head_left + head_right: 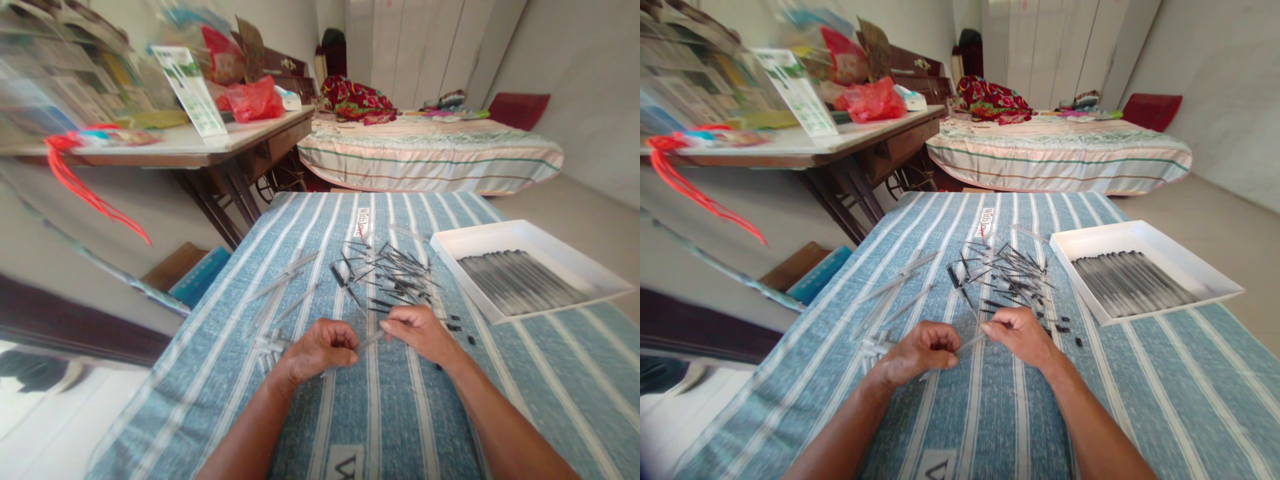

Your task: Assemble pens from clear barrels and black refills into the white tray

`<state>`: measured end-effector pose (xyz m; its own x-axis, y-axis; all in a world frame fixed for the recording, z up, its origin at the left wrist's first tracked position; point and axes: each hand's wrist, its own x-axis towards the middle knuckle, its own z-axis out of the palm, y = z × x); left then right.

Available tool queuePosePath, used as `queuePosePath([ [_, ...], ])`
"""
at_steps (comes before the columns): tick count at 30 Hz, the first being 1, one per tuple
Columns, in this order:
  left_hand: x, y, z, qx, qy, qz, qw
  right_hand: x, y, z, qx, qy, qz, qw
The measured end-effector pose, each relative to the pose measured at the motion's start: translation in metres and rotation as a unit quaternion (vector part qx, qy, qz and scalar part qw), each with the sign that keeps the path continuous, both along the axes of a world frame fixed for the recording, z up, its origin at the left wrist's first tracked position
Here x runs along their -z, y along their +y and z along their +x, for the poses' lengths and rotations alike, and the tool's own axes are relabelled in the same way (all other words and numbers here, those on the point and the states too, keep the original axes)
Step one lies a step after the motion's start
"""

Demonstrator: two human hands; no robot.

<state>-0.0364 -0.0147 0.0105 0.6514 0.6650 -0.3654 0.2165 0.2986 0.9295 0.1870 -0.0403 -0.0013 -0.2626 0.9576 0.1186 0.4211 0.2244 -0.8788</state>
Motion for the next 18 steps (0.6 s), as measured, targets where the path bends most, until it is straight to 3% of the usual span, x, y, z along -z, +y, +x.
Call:
queuePosePath([
  [7,-0.0012,-0.0005,0.0004,0.001,0.003,0.003,1.0,0.0032,0.0013,0.0012,0.008,0.009,0.026,1.0],
  [18,0.0026,0.0008,0.0008,0.005,0.016,0.004,1.0,0.0043,-0.0002,-0.0034,0.023,-0.016,0.007,1.0],
])
